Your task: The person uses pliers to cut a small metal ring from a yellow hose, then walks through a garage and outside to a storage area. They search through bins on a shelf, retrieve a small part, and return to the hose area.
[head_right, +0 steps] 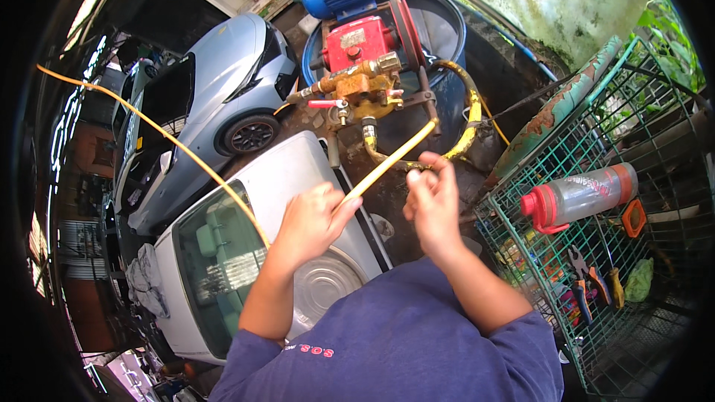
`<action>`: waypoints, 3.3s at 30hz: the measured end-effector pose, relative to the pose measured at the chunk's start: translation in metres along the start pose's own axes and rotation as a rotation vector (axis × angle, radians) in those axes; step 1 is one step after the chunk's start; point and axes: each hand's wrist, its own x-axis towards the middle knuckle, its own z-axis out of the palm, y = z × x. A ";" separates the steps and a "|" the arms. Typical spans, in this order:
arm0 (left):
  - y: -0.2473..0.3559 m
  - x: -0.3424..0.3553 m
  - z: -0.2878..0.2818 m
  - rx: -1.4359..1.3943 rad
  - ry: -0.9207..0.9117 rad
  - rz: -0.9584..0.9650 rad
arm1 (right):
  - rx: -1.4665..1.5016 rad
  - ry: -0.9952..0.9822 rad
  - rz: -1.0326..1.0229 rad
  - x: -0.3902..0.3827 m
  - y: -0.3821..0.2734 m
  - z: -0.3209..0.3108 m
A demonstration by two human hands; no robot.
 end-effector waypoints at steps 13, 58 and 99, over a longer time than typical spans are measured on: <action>0.068 0.143 0.054 0.172 0.310 0.275 | -0.101 -0.199 0.245 -0.032 0.043 -0.031; -0.013 -0.059 0.137 -1.738 -0.283 -0.212 | -2.245 0.420 -0.104 -0.149 -0.165 -0.254; 0.005 -0.372 0.567 -0.763 -0.072 -1.584 | -1.202 -0.573 1.491 0.236 0.447 -0.141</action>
